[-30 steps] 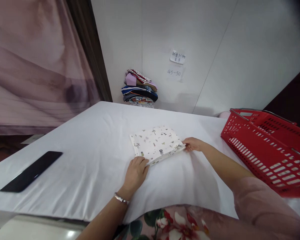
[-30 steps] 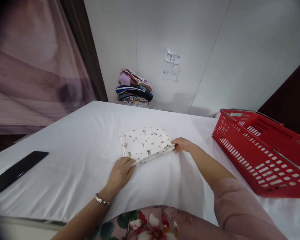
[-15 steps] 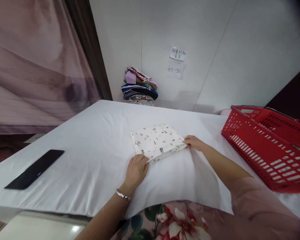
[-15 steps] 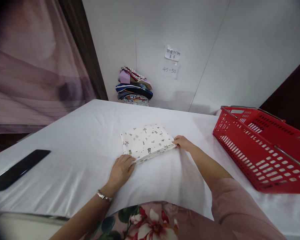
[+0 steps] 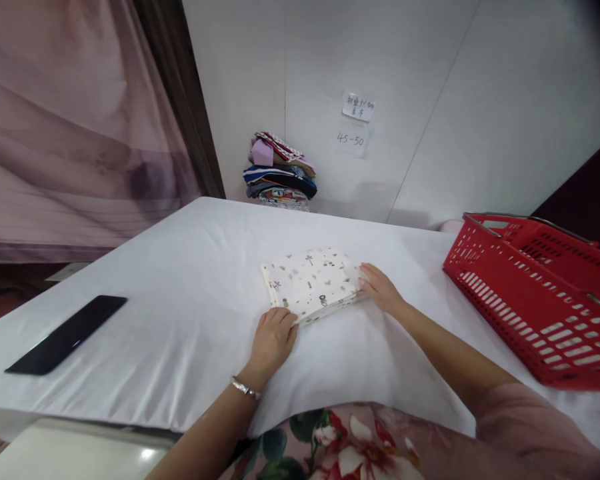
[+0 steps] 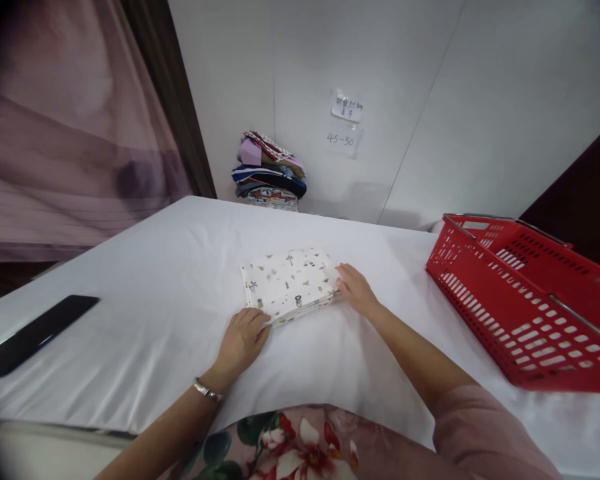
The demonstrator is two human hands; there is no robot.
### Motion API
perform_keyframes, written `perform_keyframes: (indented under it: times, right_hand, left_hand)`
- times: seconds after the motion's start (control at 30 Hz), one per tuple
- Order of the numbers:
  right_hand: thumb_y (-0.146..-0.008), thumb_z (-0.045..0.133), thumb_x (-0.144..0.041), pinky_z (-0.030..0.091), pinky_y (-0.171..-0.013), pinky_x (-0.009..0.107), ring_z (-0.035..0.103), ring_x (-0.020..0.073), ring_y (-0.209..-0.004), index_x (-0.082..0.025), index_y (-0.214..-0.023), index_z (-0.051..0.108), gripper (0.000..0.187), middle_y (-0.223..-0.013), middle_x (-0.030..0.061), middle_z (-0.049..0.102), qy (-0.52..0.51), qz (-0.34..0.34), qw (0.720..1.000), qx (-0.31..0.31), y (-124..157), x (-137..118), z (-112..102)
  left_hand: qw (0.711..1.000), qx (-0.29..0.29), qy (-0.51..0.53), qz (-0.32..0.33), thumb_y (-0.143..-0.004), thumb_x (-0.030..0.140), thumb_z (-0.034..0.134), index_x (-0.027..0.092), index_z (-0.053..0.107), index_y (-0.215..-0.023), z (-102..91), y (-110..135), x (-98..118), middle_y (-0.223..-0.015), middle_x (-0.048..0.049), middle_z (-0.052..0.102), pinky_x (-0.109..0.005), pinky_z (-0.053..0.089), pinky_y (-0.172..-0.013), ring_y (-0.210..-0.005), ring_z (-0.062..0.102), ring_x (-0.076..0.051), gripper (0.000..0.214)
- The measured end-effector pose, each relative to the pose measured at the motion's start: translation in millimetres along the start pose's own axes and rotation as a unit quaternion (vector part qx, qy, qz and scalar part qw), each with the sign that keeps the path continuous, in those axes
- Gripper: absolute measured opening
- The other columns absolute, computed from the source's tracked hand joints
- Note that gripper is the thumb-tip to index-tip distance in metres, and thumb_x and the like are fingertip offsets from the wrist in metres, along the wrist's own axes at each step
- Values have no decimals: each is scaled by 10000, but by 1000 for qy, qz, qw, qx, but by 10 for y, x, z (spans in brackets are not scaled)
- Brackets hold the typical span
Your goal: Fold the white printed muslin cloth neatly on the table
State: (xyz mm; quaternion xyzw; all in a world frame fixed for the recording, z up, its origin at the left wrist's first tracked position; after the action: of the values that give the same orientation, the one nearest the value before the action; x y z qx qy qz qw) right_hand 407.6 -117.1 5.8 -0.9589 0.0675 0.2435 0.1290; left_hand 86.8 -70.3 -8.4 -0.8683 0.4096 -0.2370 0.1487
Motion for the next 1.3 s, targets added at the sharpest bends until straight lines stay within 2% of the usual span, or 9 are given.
perform_keyframes:
  times: [0.1,0.23,0.37,0.53,0.67,0.8,1.03,1.17,1.3]
  right_hand:
    - [-900,385,-423,179,-1099,478,220,244,-1359,-228,-1384,338,524,-1458,72,315,91,-121,987,-51,144,-106,164]
    - [-914,326,-486,172,-1107,469,215,223,-1362,-196,-1415,275,581,-1469,81,285,152,-134,976,-84,253,-59,290]
    - [-912,302,-517,182,-1107,465,204,223,-1366,-174,-1419,269,613,-1474,88,268,170,-136,971,-100,249,-37,236]
    - [-907,317,-526,160,-1101,511,162,248,-1375,-212,-1427,251,610,-1486,74,230,162,-167,969,-79,204,-359,220]
    - [-901,360,-507,145,-1105,512,184,248,-1370,-212,-1427,250,613,-1473,74,270,159,-259,949,-81,256,-644,463]
    - [-912,360,-473,183,-1099,492,221,227,-1360,-202,-1441,196,616,-1464,80,293,160,-287,941,-80,327,-641,688]
    - [-913,364,-466,198,-1085,506,253,239,-1348,-212,-1428,243,588,-1451,86,322,157,-271,946,-80,322,-678,630]
    - [-914,364,-457,175,-1079,532,205,262,-1362,-208,-1415,278,566,-1459,88,305,143,-276,949,-58,280,-1038,575]
    - [-909,385,-429,161,-1086,523,197,260,-1364,-179,-1405,297,563,-1465,96,290,130,-308,941,-57,250,-1432,705]
  left_hand:
    - [1000,1,1,0,-835,195,487,200,606,-914,-5,5,0,-918,-62,598,-367,396,-776,-901,510,-213,143]
    - [1000,0,6,3,-839,199,493,202,604,-938,-10,17,-2,-929,-55,599,-369,396,-789,-916,511,-209,148]
    - [1000,-2,18,-3,-838,197,503,195,603,-938,-9,29,9,-916,-52,595,-370,398,-796,-918,504,-205,142]
    - [999,-3,37,-10,-839,182,504,187,608,-928,-31,35,57,-906,-51,596,-363,402,-813,-912,495,-196,137]
    - [998,-7,53,-17,-853,200,491,196,619,-928,-66,54,70,-896,-51,601,-368,414,-813,-903,506,-195,149]
    - [992,7,123,-25,-872,219,466,203,631,-944,-69,72,-5,-914,-46,615,-344,441,-829,-903,526,-173,181]
    - [947,89,214,-223,-829,233,497,206,633,-950,-31,-168,-382,-1000,-35,633,-274,486,-761,-862,579,-140,185]
    - [901,70,226,-364,-788,210,527,187,624,-974,-11,-403,-621,-957,-32,661,-265,491,-715,-749,602,-129,211]
    - [894,68,198,-397,-780,173,528,174,608,-1046,22,-599,-840,-1059,-51,650,-277,481,-801,-827,613,-143,277]
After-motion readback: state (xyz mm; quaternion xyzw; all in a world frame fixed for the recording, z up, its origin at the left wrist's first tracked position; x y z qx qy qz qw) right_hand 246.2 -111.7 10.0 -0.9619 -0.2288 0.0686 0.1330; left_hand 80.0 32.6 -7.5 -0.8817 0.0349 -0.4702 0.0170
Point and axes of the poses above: each hand's wrist, its own y-axis away from the middle knuckle, its own z-axis out of the palm, x = y × z, the point moved 1 cm from there along -y, towards the middle knuckle
